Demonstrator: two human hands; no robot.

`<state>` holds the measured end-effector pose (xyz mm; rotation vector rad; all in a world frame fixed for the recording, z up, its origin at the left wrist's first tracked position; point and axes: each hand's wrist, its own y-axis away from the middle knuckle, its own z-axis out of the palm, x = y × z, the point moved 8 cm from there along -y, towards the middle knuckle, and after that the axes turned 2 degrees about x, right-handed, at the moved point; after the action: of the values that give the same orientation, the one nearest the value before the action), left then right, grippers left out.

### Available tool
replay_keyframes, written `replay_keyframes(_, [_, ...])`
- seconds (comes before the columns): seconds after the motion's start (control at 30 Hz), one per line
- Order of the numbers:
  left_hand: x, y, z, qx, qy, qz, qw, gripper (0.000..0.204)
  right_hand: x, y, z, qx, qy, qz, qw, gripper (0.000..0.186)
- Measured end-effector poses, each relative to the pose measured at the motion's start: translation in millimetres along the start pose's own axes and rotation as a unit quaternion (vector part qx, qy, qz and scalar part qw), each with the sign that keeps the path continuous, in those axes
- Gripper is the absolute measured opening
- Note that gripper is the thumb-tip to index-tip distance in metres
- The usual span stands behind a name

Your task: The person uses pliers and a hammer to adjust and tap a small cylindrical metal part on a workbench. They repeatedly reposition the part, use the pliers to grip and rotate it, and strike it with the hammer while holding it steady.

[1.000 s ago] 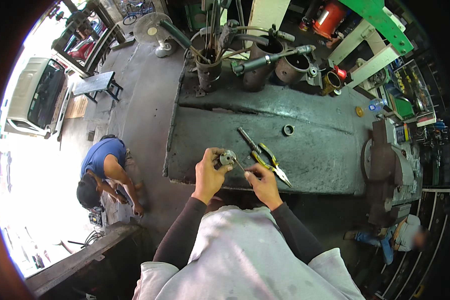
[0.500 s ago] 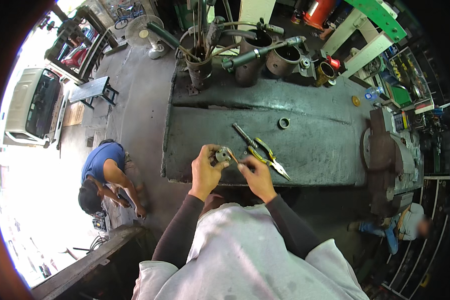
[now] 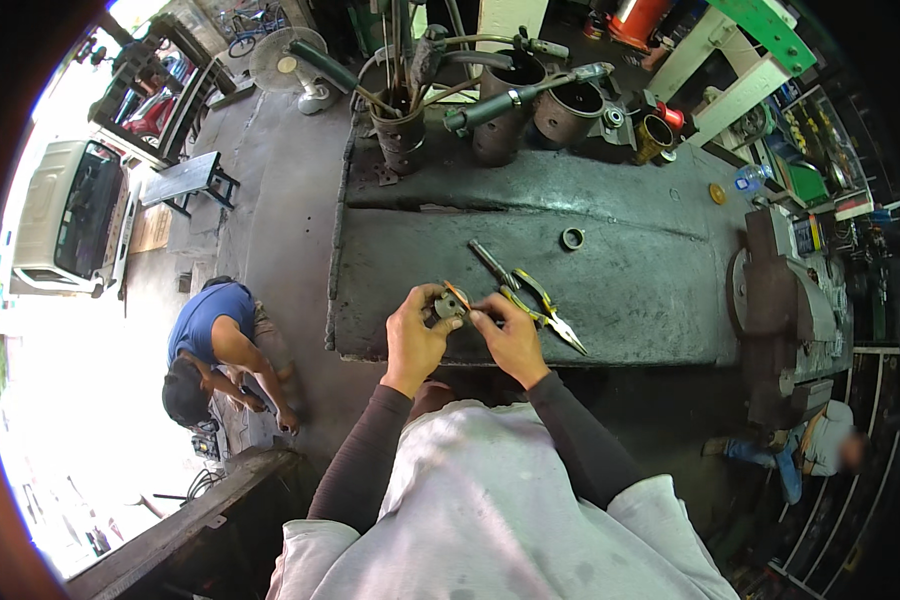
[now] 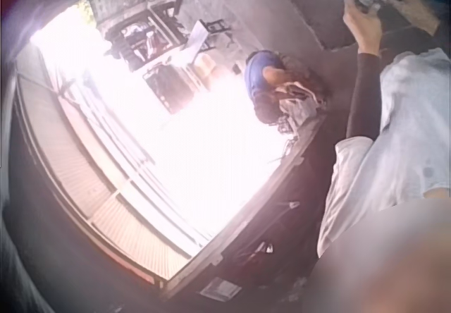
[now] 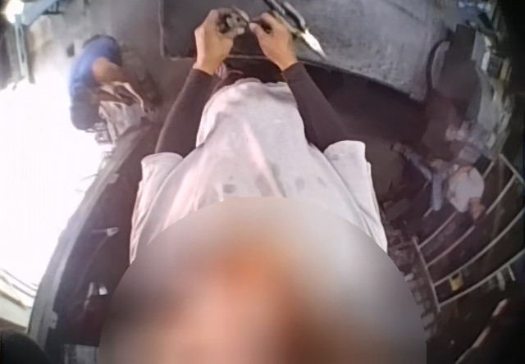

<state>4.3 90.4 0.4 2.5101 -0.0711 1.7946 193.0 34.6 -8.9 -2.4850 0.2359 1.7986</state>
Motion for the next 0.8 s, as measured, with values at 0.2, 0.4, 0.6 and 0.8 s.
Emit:
replay_keyframes(0.2, [1, 1, -2, 0.001, -0.005, 0.013, 1.000, 0.048, 10, 2, 4, -0.025, 0.005, 0.061, 0.998, 0.017])
replay_keyframes(0.4, [4, -4, 3, -0.010, -0.007, 0.003, 1.000, 0.047, 12, -2, -1, -0.011, -0.041, 0.055, 0.998, 0.017])
replay_keyframes(0.6, [11, -1, 4, -0.014, -0.019, 0.018, 1.000, 0.049, 6, -10, 2, -0.028, -0.007, 0.039, 0.999, 0.019])
replay_keyframes(0.8, [22, 6, 7, 0.015, -0.087, 0.036, 0.995, 0.053, 19, -10, 2, -0.077, -0.048, 0.146, 0.985, 0.034])
